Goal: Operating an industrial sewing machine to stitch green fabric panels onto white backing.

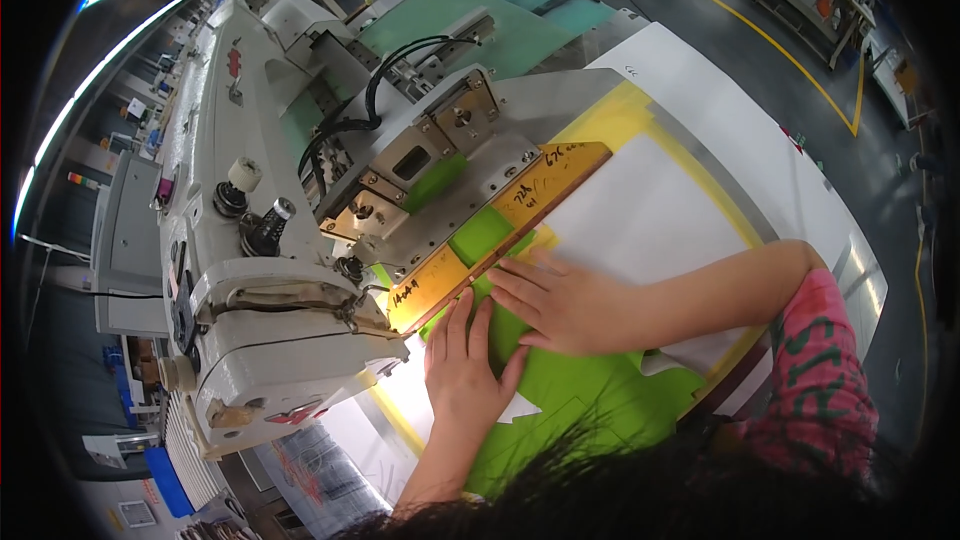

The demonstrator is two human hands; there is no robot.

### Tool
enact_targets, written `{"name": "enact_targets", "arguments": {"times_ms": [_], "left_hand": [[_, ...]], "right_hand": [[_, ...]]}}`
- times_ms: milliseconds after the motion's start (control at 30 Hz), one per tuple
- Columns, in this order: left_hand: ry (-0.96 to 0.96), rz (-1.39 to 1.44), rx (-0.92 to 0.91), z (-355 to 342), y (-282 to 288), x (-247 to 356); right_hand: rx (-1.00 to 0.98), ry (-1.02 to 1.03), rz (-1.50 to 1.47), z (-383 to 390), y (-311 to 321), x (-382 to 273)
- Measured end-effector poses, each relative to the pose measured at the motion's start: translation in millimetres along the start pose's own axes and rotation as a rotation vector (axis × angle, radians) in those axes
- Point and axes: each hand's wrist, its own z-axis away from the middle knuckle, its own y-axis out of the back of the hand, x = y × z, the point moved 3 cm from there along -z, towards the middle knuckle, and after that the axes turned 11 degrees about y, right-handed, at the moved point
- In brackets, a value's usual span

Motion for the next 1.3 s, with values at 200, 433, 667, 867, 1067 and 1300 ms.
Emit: {"name": "enact_targets", "arguments": {"times_ms": [200, 433, 667, 867, 1067, 1300], "left_hand": [[0.035, 0.015, -0.022, 0, 3, 0], [0.055, -0.077, -0.012, 26, 10, -13], [0.100, 0.035, 0.037, 29, 5, -21], [0.111, -0.030, 0.081, 31, 0, -22], [0.159, -0.086, 0.076, 33, 4, -19], [0.102, -0.147, 0.136, 30, 6, -19]], "right_hand": [[-0.073, -0.021, 0.019, -3, -3, -2], [-0.098, -0.098, -0.072, -1, -12, -1], [-0.081, -0.172, -0.117, -3, -6, 0], [-0.141, -0.086, 0.095, -6, 5, -4], [-0.110, -0.081, 0.050, -7, 8, -2], [-0.083, -0.062, 0.001, -4, 8, 4]]}}
